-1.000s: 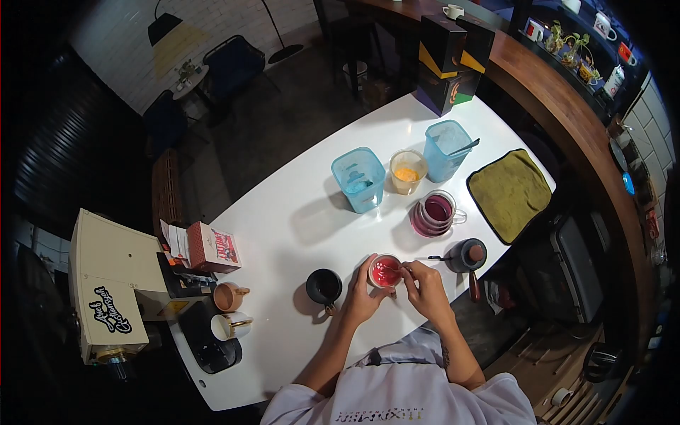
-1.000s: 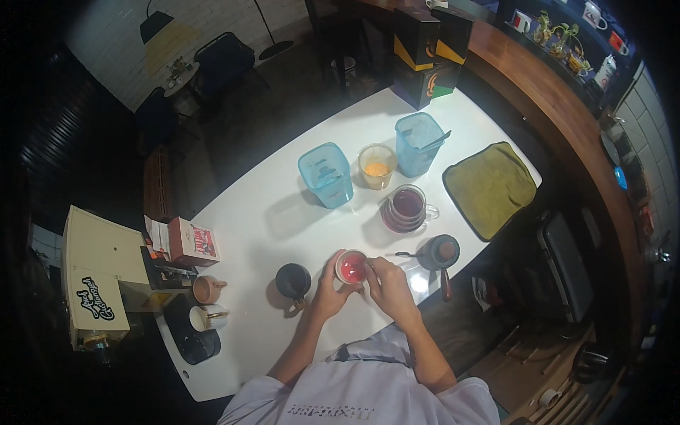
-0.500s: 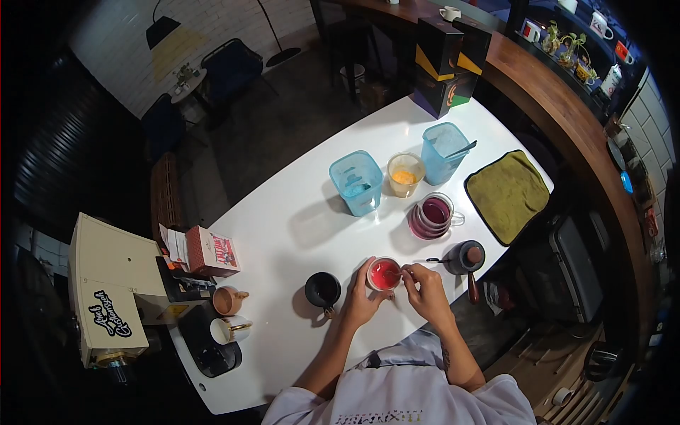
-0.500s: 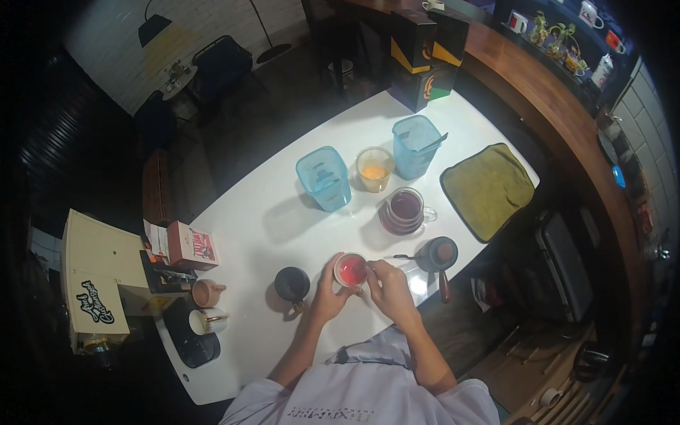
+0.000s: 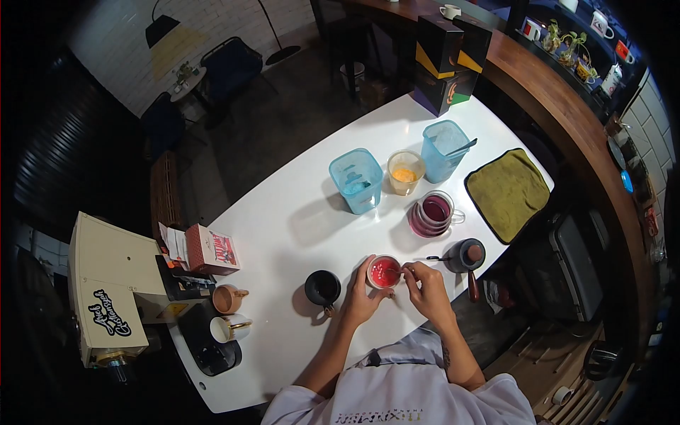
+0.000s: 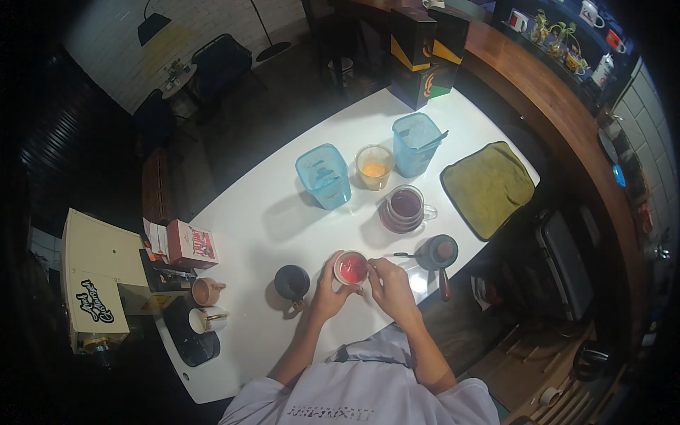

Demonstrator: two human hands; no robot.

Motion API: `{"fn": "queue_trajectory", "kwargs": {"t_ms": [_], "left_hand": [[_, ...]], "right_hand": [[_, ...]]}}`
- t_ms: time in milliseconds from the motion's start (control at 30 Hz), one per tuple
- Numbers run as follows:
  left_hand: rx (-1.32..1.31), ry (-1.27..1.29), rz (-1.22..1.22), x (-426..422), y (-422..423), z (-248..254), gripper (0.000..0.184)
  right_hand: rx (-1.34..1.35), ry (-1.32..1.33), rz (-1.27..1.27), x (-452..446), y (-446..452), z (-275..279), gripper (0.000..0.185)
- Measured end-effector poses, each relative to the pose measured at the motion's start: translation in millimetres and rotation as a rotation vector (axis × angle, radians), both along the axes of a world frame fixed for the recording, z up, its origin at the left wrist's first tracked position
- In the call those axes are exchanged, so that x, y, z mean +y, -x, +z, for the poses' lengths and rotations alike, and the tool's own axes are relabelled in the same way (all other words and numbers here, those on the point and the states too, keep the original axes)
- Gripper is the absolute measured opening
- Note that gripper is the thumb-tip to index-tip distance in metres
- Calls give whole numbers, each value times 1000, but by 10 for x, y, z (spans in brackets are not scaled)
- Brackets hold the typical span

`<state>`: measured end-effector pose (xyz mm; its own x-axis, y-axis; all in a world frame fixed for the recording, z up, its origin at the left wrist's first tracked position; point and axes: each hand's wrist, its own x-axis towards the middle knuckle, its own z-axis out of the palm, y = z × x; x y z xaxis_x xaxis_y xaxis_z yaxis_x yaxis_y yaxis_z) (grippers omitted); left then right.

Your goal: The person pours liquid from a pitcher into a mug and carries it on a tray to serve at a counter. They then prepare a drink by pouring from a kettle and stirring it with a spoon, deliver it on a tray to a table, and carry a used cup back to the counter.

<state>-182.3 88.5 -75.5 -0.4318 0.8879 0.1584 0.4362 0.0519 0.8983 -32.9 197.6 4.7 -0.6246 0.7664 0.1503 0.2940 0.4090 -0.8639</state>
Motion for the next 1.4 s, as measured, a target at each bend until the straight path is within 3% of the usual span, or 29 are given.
{"fn": "queue_trajectory", "kwargs": {"t_ms": [167, 267, 667, 733, 1033, 1233, 1400], "left_hand": [[-31, -2, -5, 0, -1, 7, 93], [-20, -7, -5, 4, 2, 9, 93], [-82, -15, -5, 4, 0, -60, 91], [-35, -32, -4, 5, 1, -52, 91], [-28, -15, -6, 5, -7, 29, 91], [-1, -17, -5, 4, 1, 9, 91], [-7, -15, -5, 6, -5, 24, 91]], "right_hand": [[26, 59, 37, -7, 50, -97, 12], [83, -74, -13, 32, 43, -122, 12], [65, 27, 38, -15, 57, -48, 12], [107, -86, -11, 17, 56, -103, 13], [28, 43, 40, -17, 35, -19, 12], [90, -87, -10, 16, 82, -85, 11], [21, -34, 4, 17, 30, -6, 11]]}}
